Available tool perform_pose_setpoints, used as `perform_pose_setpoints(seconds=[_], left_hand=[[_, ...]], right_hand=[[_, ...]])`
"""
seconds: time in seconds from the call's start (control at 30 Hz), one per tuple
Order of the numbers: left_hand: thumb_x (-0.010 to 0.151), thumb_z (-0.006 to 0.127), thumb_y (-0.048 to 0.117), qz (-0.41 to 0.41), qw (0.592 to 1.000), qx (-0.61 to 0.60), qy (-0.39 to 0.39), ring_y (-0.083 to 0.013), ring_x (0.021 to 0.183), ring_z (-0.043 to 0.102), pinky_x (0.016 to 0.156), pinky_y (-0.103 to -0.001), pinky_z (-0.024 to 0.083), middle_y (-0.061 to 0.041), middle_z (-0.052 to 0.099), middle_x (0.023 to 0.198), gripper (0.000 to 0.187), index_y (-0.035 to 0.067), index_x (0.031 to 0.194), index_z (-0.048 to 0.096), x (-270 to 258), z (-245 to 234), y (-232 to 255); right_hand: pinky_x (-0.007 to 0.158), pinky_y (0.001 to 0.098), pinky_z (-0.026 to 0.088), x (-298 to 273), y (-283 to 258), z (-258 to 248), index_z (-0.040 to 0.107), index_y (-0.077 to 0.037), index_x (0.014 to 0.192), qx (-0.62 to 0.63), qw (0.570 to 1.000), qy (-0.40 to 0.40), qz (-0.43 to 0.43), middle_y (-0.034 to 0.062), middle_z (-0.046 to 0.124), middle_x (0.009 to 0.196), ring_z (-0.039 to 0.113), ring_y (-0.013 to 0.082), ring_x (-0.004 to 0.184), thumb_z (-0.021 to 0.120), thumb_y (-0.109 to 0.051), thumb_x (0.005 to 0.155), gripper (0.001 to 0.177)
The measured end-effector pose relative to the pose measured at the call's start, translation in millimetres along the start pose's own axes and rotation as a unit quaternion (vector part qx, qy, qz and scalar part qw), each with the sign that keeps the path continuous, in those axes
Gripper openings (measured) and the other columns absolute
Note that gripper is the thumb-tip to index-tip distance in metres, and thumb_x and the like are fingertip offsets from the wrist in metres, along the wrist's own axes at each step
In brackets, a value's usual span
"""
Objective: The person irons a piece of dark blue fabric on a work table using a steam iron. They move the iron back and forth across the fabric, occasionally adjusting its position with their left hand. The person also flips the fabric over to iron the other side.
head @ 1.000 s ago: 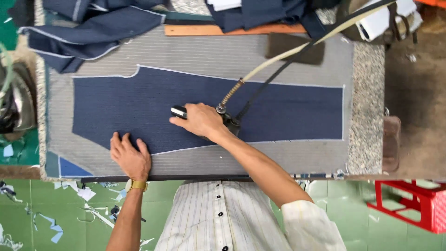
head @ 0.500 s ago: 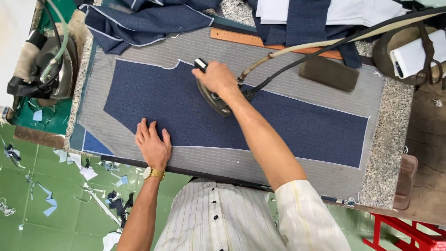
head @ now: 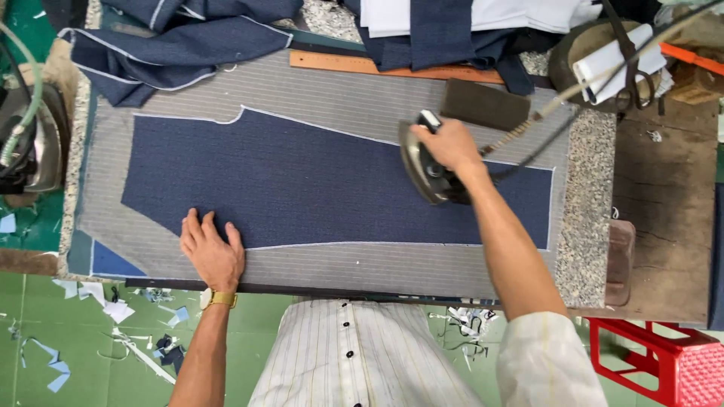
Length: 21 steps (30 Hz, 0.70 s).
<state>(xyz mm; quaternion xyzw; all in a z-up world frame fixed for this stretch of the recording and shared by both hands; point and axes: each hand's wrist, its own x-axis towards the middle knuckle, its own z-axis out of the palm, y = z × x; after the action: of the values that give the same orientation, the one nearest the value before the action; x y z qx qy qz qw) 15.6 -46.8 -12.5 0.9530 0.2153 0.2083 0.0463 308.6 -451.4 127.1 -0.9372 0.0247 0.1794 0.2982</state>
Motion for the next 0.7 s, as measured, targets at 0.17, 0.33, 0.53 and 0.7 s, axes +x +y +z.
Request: perform_pose_setpoints(seconds=[0.17,0.33,0.53,0.7], left_hand=[[0.099,0.063,0.031,0.004,1.000,0.001,-0.004,-0.0381,0.139,0.046,0.112,-0.051,0.033,-0.019,0.051,0.152,0.042,0.010,0.135,0.061,-2,3,-2],[0.099,0.064,0.027,0.016,1.000,-0.009,0.008,-0.0409,0.137,0.047,0.109,-0.052,0.034,-0.022,0.053,0.150,0.040,0.007,0.133,0.062,-1,1,1],[0.098,0.066,0.027,0.020,1.000,-0.003,0.016,-0.0401,0.138,0.047,0.108,-0.052,0.034,-0.021,0.053,0.151,0.040,0.007,0.133,0.063,-3,9,-4],[0.100,0.063,0.028,0.022,0.999,-0.016,0.017,-0.0413,0.137,0.046,0.109,-0.053,0.033,-0.021,0.052,0.150,0.039,0.006,0.133,0.062,-3,10,-6]], right_hand=[[0.036,0.0415,0.052,19,143,-34,0.070,0.000,0.080,-0.002,0.996,0.061,0.070,0.0266,0.067,0.070,0.068,0.0353,0.053,0.073,-0.053,0.094,0.055],[0.055,0.0588,0.051,17,261,-78,0.072,0.001,0.084,-0.036,0.980,0.109,0.163,0.0254,0.067,0.067,0.072,0.0400,0.070,0.071,-0.064,0.093,0.066],[0.037,0.0459,0.053,-21,328,-108,0.067,-0.004,0.079,0.014,0.964,0.167,0.207,0.0198,0.062,0.058,0.063,0.0305,0.042,0.076,-0.059,0.094,0.058],[0.040,0.0435,0.048,-47,320,-110,0.071,-0.004,0.084,0.031,0.960,0.148,0.237,0.0152,0.055,0.048,0.062,0.0278,0.041,0.072,-0.059,0.095,0.056]])
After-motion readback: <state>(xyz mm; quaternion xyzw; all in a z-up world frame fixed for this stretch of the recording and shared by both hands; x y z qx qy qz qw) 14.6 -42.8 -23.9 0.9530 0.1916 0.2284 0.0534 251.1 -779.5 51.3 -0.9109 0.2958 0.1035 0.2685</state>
